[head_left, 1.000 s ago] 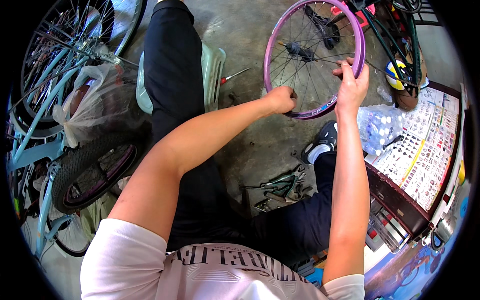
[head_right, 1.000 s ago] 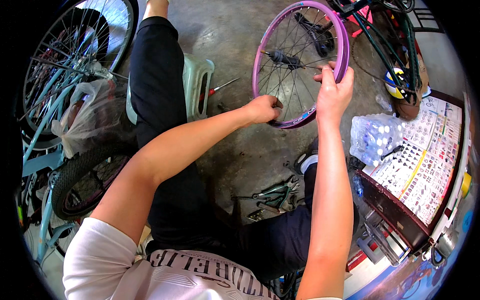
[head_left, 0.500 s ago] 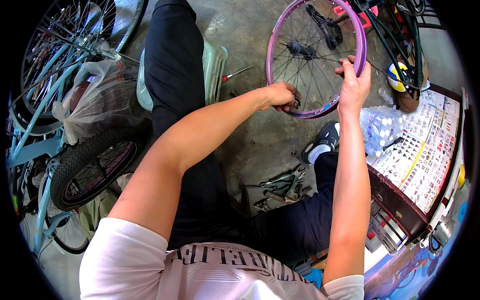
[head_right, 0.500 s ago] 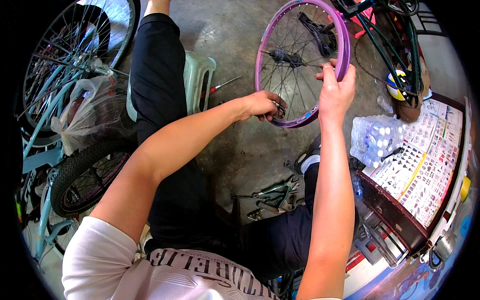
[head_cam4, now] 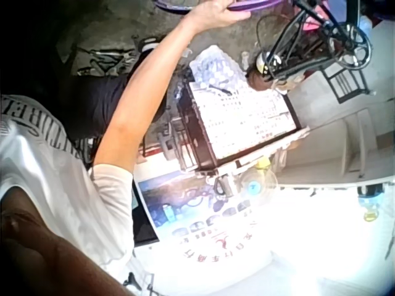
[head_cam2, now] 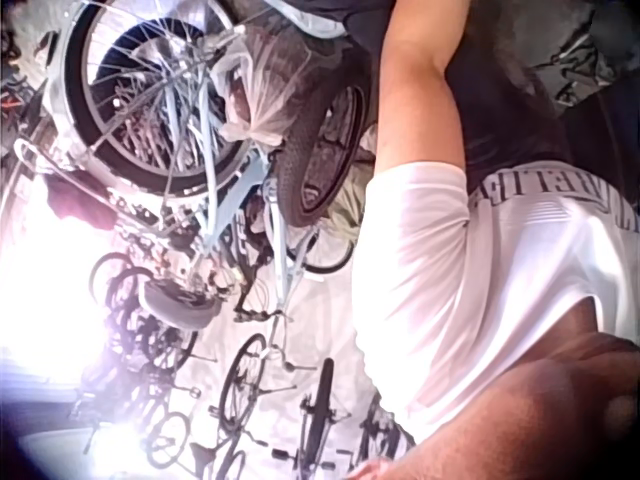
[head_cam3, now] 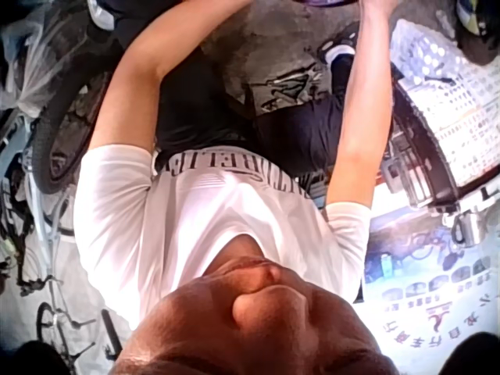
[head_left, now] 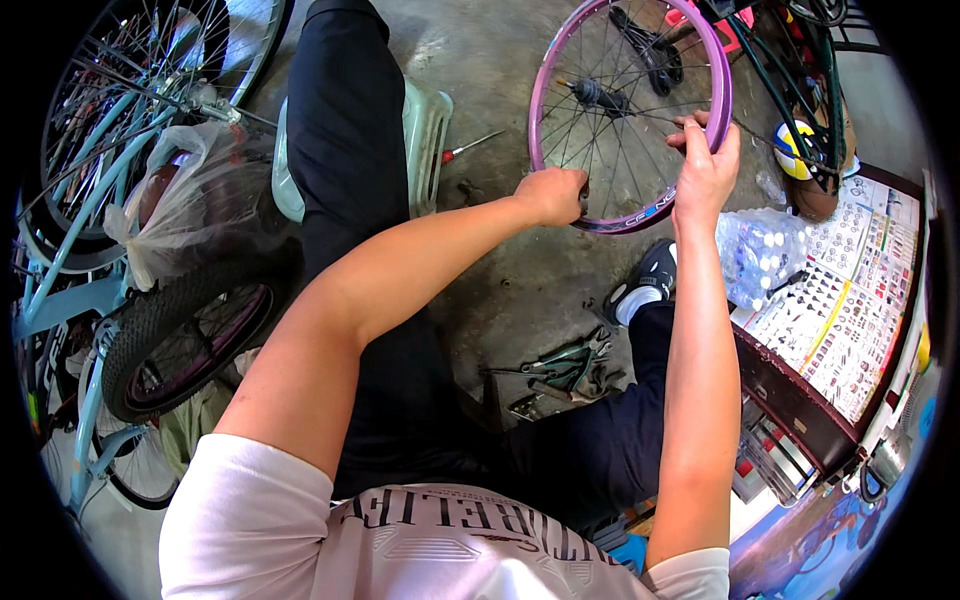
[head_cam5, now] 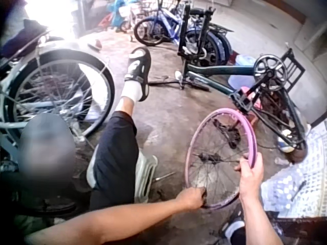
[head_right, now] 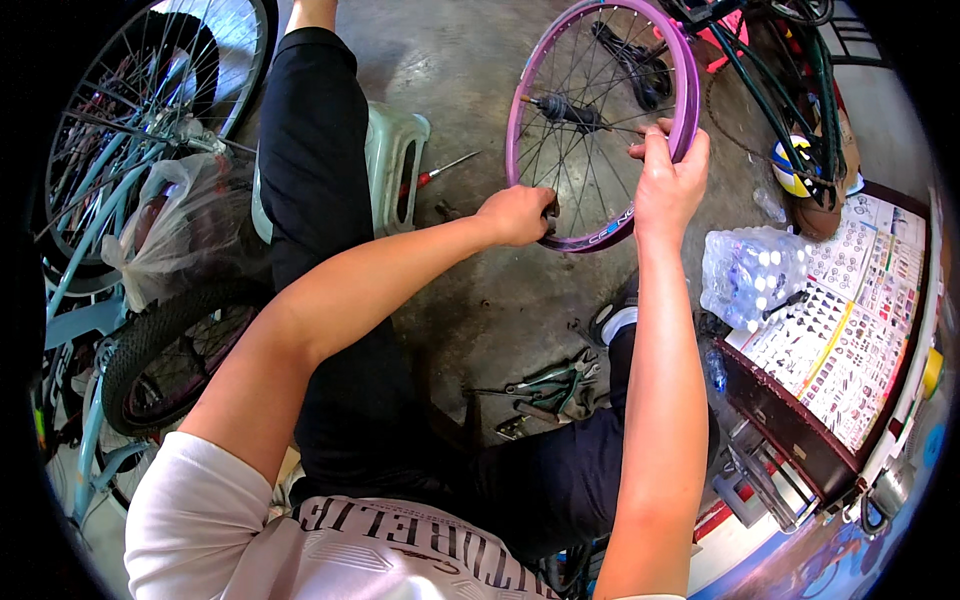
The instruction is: The person uses their hands to pull and tighten spokes on a bicycle wheel rim. They rotate the wheel and apply pressure to the spokes around the hub while seated.
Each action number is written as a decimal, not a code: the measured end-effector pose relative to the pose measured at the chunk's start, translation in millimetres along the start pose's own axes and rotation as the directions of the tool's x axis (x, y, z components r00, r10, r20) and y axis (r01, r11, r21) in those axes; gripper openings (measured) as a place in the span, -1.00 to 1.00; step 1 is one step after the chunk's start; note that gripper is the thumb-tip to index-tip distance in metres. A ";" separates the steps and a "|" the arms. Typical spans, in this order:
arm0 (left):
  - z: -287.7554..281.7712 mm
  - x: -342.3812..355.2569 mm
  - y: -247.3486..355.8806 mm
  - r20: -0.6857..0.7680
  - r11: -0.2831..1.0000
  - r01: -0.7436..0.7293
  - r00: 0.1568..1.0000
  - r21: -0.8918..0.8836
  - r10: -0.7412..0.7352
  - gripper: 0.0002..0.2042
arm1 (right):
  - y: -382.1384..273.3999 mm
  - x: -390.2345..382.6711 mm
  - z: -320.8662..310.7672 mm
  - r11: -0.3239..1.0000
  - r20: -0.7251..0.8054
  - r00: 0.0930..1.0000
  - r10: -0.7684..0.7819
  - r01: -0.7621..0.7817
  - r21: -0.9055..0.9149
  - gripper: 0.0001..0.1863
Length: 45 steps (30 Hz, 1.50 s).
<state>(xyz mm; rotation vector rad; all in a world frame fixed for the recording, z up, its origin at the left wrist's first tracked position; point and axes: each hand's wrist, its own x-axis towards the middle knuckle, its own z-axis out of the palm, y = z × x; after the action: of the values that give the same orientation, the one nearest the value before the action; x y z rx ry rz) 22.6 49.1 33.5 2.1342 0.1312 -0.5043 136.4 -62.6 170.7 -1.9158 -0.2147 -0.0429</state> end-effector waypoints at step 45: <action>45.3 -14.4 0.7 -0.003 0.882 0.199 0.975 -0.428 -0.221 -0.69 | -10.6 2.1 -22.0 0.995 0.141 0.989 0.035 -0.021 -0.095 -0.62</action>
<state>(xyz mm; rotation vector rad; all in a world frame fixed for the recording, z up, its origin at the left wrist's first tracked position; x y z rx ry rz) -4.1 13.3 17.1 1.7097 0.4663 -0.4933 138.3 -79.4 188.5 -2.0162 -0.2864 0.1052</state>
